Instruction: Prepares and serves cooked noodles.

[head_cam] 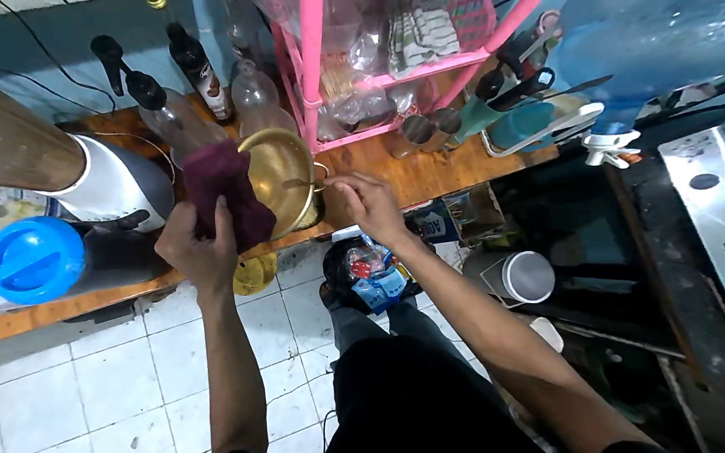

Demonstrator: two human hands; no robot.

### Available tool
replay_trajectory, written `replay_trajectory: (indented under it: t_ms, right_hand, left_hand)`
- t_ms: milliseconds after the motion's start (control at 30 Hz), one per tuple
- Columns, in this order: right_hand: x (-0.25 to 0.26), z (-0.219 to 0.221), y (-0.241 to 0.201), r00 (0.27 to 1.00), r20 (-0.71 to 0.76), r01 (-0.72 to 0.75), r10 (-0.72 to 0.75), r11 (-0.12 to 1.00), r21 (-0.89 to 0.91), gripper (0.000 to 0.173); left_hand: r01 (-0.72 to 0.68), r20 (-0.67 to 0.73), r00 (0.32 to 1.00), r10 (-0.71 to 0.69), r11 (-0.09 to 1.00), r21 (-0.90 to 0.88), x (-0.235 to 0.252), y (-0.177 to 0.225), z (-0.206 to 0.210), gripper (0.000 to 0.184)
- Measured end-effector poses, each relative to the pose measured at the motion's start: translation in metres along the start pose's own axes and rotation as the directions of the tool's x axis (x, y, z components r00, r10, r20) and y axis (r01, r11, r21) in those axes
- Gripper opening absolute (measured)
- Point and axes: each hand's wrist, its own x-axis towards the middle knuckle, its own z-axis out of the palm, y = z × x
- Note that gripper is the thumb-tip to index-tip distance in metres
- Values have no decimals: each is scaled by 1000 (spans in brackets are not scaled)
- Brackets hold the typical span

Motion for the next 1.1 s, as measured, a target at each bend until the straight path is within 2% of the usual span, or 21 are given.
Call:
replay_trajectory:
  t_ms: [133,267,467,567,667,867,933,1000,1100]
  right_hand:
    - [-1,0,0,996,-31,-79,85,985,152,29]
    - [4,3,0,994,-78,-71,82,988,138,29]
    - [-8,7,-3,985,-29,-161,170,968,192,30]
    - [-17,3,-10,968,-36,-225,249,919,323,28]
    - [-34,-4,-16,949,-118,-213,293,869,446,29]
    - [-72,17,10,893,-187,-290,409,842,456,30]
    - [-67,33,23,875,-142,-347,463,804,483,31]
    - [-60,43,29,855,-37,-445,518,769,459,31]
    - [-59,43,28,877,4,-459,480,837,299,31]
  left_hand:
    - [-16,-67,998,21,998,63,10,-14,7,26]
    - [-11,-77,997,16,998,65,12,-13,7,27]
    - [-5,-67,998,9,999,51,4,-18,6,26]
    - [12,-93,996,-9,1000,28,12,-25,6,25]
    - [93,-145,985,-94,996,-14,14,-38,9,25]
    - [204,-203,945,-255,949,-241,9,-48,10,25]
    - [230,-205,933,-296,928,-292,6,-52,10,26]
    - [242,-191,927,-322,905,-351,2,-57,12,26]
    - [261,-188,914,-360,875,-408,0,-55,13,25]
